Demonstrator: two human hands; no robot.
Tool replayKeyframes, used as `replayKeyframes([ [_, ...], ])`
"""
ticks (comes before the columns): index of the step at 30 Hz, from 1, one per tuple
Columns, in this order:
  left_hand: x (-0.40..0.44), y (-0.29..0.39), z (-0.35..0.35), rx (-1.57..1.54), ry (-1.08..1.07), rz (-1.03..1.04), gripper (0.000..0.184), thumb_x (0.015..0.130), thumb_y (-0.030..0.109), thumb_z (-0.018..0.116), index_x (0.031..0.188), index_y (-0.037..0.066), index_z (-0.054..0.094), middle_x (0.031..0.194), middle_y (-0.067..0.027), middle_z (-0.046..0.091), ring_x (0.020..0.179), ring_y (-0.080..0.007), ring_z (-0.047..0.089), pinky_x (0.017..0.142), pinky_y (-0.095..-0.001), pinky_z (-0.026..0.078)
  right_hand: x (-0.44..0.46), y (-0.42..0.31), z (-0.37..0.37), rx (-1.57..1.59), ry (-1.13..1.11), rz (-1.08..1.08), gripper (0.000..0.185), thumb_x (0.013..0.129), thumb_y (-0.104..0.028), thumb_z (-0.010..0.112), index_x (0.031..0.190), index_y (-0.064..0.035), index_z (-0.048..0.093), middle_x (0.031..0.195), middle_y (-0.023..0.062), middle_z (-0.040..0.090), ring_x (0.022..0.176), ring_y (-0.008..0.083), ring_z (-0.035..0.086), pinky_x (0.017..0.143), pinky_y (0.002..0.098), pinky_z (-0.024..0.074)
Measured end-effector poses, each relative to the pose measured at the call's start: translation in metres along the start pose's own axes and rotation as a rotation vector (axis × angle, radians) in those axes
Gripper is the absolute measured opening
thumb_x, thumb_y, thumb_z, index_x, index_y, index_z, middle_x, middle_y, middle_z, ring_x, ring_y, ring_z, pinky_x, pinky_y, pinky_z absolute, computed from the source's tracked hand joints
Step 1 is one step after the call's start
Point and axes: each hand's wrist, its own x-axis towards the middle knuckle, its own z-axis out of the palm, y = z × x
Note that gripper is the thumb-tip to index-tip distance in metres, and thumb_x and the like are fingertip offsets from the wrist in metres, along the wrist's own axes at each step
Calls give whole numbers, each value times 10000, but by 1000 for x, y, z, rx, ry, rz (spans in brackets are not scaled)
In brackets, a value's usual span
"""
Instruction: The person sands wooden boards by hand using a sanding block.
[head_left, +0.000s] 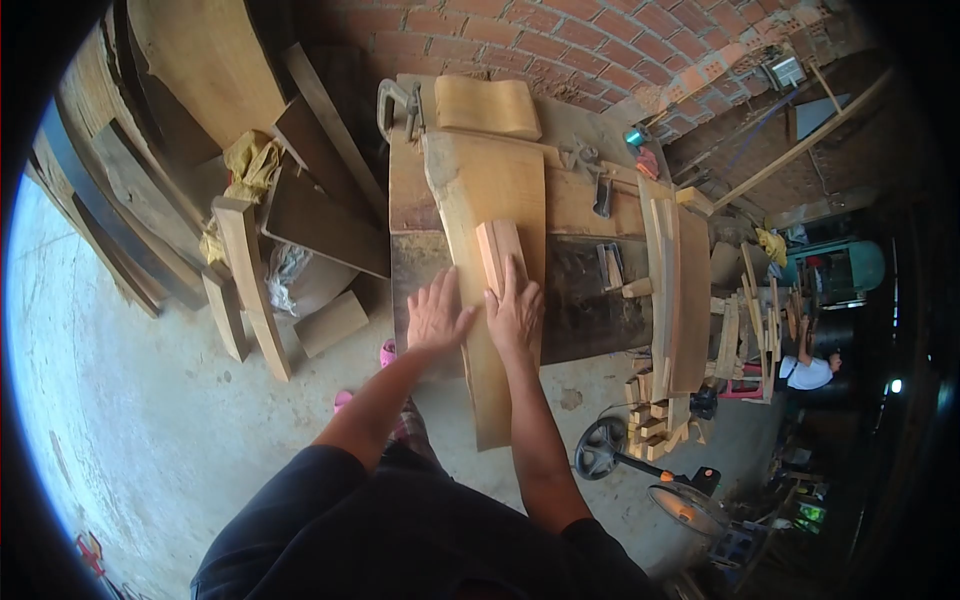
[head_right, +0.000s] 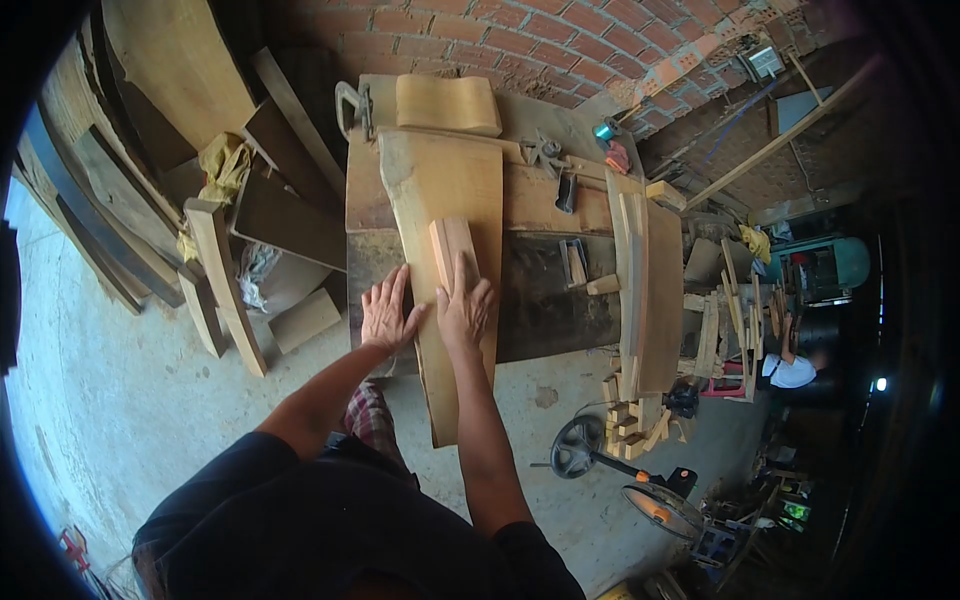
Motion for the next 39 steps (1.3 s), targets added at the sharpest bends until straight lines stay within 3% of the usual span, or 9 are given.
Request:
replayKeyframes([
  [5, 3, 1, 2, 113, -44, -3, 811, 922, 548, 466, 1537, 66, 249, 1495, -135, 391, 1280, -312, 410, 1052, -474, 287, -83, 4, -12, 1, 3, -9, 704, 902, -365, 620, 1533, -295, 315, 964, 226, 443, 897, 416, 489, 822, 525, 406],
  [8, 6, 5, -2, 28, -157, -76, 777, 916, 442, 539, 1529, 70, 239, 1527, -138, 363, 1337, -359, 390, 1097, -569, 257, -84, -10, -22, -45, -105, 90, 704, 902, -387, 615, 1531, -294, 314, 965, 226, 448, 874, 408, 494, 802, 520, 409],
  [13, 8, 3, 3, 40, -142, -65, 775, 902, 460, 534, 1509, 53, 275, 1480, -170, 409, 1273, -377, 447, 1051, -591, 293, 58, -21, 23, -111, -20, 16, 711, 904, -409, 608, 1535, -315, 294, 1041, 232, 482, 924, 400, 517, 793, 532, 412],
  [17, 8, 0, 2, 89, -137, -30, 791, 924, 530, 467, 1530, 69, 256, 1493, -143, 405, 1238, -352, 467, 998, -558, 324, 186, -54, 29, -29, 13, 93, 762, 896, -365, 649, 1538, -296, 243, 1094, 243, 474, 1001, 415, 546, 815, 489, 518],
  [19, 7, -2, 5, 125, -122, -16, 791, 946, 556, 421, 1545, 76, 232, 1509, -122, 395, 1263, -327, 447, 1007, -548, 320, 194, -58, 30, 1, 37, 154, 789, 885, -379, 660, 1536, -231, 241, 1148, 261, 488, 1068, 425, 545, 842, 502, 516],
  [25, 5, -1, -1, 35, -137, -32, 787, 937, 534, 467, 1521, 43, 275, 1460, -137, 433, 1330, -302, 379, 1089, -480, 251, 55, -10, 23, -68, 60, 195, 794, 867, -497, 634, 1405, 21, 362, 1248, 291, 509, 1166, 445, 513, 990, 541, 413],
  [28, 5, -6, 6, 61, -112, -13, 786, 941, 531, 461, 1547, 83, 239, 1499, -123, 413, 1212, -346, 474, 1029, -555, 311, -49, 3, -11, -3, -24, 183, 727, 864, -485, 643, 1289, 57, 411, 1192, 290, 521, 1120, 459, 511, 957, 536, 406],
  [31, 7, 1, -3, 29, -159, -53, 791, 927, 510, 495, 1541, 75, 248, 1488, -137, 418, 1222, -358, 467, 1033, -563, 308, -68, 2, -26, 53, -110, 206, 674, 851, -467, 670, 1202, 56, 430, 1126, 283, 528, 1082, 456, 521, 927, 534, 414],
  [39, 11, 1, -2, 15, -206, -69, 785, 922, 514, 505, 1522, 68, 268, 1505, -154, 395, 1276, -366, 440, 1038, -567, 292, 189, -31, 15, 23, -10, 340, 646, 829, -479, 682, 1188, -6, 427, 1119, 255, 568, 1005, 418, 622, 801, 523, 510],
])
